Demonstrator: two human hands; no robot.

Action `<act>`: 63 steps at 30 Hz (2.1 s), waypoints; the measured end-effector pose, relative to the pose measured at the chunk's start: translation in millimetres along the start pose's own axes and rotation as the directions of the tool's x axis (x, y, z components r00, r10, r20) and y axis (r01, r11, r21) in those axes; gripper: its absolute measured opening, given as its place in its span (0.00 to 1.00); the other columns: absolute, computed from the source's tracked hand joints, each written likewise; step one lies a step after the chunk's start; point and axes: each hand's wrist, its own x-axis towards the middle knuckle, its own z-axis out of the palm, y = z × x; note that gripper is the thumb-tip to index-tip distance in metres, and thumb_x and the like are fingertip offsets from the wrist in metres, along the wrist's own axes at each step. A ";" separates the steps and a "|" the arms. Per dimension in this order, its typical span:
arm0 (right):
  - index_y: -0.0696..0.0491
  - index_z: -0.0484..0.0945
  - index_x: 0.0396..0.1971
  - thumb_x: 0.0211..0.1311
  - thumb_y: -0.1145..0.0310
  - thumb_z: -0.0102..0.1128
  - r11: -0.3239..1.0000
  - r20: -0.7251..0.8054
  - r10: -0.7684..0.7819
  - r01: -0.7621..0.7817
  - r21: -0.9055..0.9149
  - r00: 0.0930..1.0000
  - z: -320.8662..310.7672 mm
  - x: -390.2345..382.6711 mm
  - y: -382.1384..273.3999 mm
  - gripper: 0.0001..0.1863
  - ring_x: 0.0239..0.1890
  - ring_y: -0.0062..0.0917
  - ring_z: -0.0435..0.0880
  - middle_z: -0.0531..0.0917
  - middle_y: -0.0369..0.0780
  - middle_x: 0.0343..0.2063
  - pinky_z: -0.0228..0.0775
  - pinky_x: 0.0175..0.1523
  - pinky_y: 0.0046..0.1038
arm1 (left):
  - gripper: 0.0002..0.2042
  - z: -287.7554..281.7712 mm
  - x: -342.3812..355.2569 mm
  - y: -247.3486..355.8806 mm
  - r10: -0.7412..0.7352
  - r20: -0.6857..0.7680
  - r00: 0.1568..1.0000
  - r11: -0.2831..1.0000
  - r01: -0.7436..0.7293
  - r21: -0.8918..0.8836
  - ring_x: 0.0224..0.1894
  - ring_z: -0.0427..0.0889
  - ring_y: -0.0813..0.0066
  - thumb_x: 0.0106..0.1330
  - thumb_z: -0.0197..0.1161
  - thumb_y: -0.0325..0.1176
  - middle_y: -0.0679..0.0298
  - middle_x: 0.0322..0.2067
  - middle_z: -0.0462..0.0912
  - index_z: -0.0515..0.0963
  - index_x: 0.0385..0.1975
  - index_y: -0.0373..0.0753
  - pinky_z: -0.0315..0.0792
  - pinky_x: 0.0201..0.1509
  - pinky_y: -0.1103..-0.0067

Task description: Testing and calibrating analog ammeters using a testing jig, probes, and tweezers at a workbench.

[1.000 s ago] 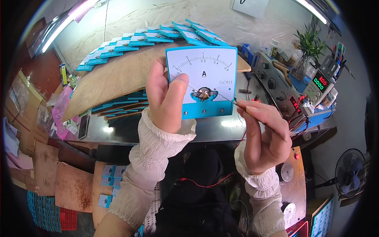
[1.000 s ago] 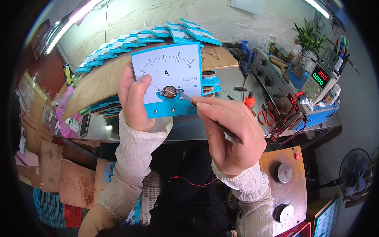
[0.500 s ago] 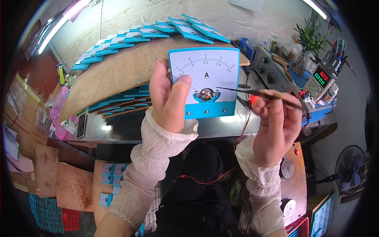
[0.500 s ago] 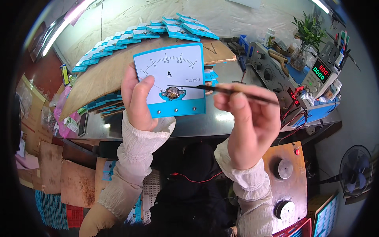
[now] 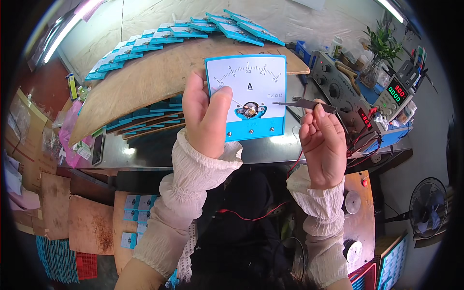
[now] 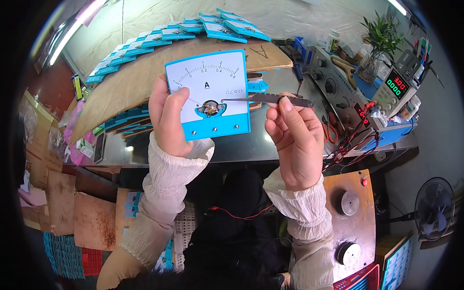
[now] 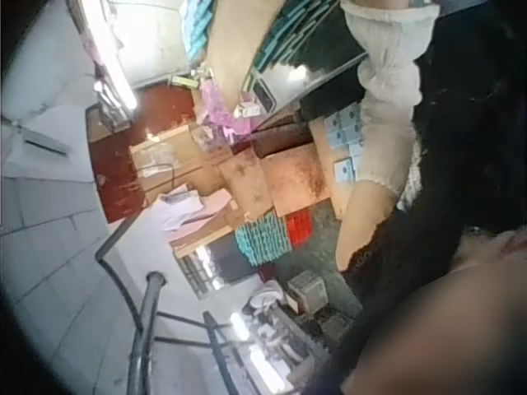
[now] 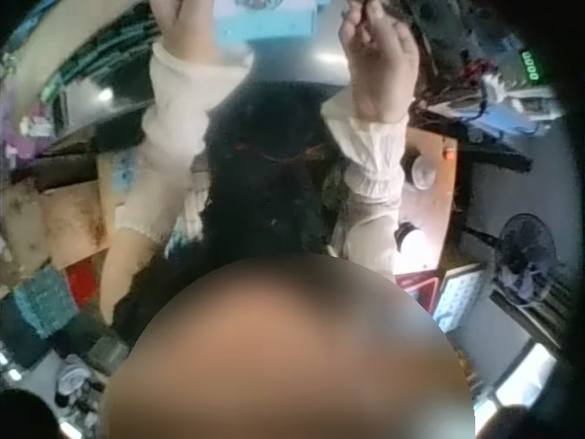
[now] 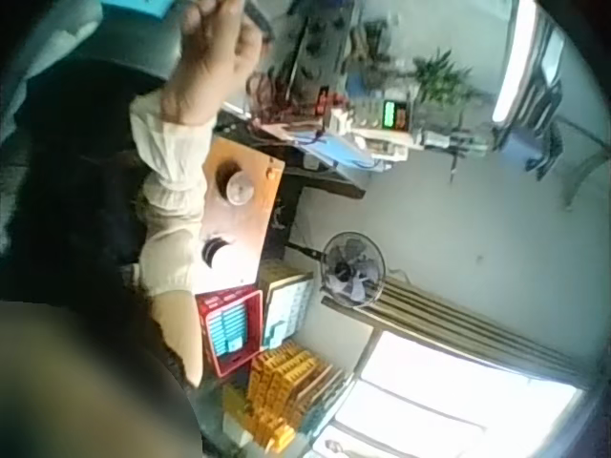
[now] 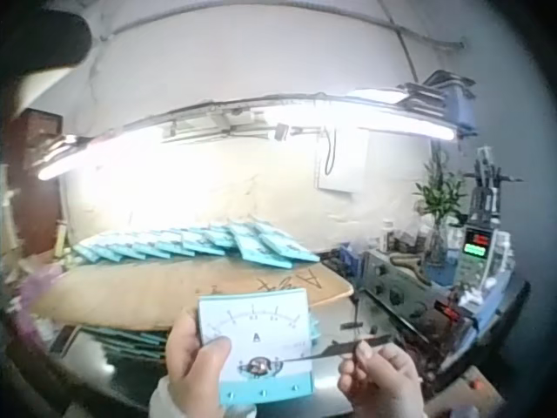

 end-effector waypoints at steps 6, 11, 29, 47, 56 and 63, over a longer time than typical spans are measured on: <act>0.60 0.75 0.46 0.72 0.70 0.57 0.854 0.060 -0.355 0.350 -0.385 0.933 11.3 -9.5 10.8 0.09 0.38 0.24 0.87 0.85 0.42 0.37 0.81 0.41 0.23 | 0.14 -1.8 -2.0 0.1 -0.030 0.023 0.999 0.999 0.030 -0.013 0.38 0.77 0.81 0.65 0.55 0.27 0.59 0.40 0.80 0.69 0.49 0.30 0.74 0.45 0.80; 0.62 0.70 0.47 0.73 0.74 0.54 0.572 0.298 -0.560 0.621 -0.535 0.773 19.3 -18.8 14.3 0.09 0.37 0.32 0.88 0.85 0.51 0.40 0.82 0.41 0.28 | 0.14 -1.7 -5.4 1.6 -0.045 0.065 0.997 0.999 0.045 -0.005 0.39 0.77 0.80 0.65 0.55 0.26 0.58 0.40 0.80 0.69 0.49 0.30 0.74 0.45 0.80; 0.62 0.67 0.46 0.69 0.85 0.52 0.457 0.481 -0.611 0.776 -0.434 0.629 6.0 -31.9 24.8 0.09 0.41 0.33 0.87 0.84 0.57 0.43 0.82 0.49 0.31 | 0.16 8.0 -26.1 -2.3 0.158 0.170 0.973 0.984 -0.170 0.058 0.42 0.80 0.76 0.66 0.55 0.25 0.52 0.42 0.80 0.63 0.51 0.29 0.75 0.47 0.78; 0.60 0.72 0.47 0.75 0.68 0.52 0.885 -0.074 -0.380 0.339 -0.319 0.922 -9.8 -33.5 14.6 0.11 0.39 0.32 0.89 0.85 0.49 0.37 0.83 0.39 0.25 | 0.14 -9.1 -35.5 -32.2 -0.057 0.167 0.984 0.993 0.038 0.114 0.41 0.77 0.80 0.67 0.57 0.26 0.57 0.42 0.79 0.66 0.49 0.30 0.74 0.48 0.79; 0.61 0.69 0.48 0.75 0.68 0.53 0.911 -0.090 -0.236 0.188 -0.368 0.968 -9.4 -38.4 23.2 0.12 0.41 0.34 0.89 0.86 0.49 0.38 0.82 0.41 0.27 | 0.15 -6.0 -38.2 -34.6 -0.139 0.139 0.981 0.990 0.135 0.033 0.42 0.77 0.79 0.66 0.58 0.27 0.57 0.43 0.79 0.67 0.50 0.30 0.73 0.49 0.78; 0.61 0.70 0.46 0.71 0.73 0.58 0.897 -0.110 -0.232 0.168 -0.409 0.967 -11.3 -39.9 28.5 0.11 0.40 0.33 0.89 0.85 0.46 0.36 0.82 0.42 0.27 | 0.15 -6.5 -39.9 -37.1 -0.112 0.115 0.987 0.991 0.102 0.090 0.43 0.80 0.75 0.66 0.55 0.28 0.57 0.43 0.80 0.70 0.50 0.30 0.74 0.50 0.77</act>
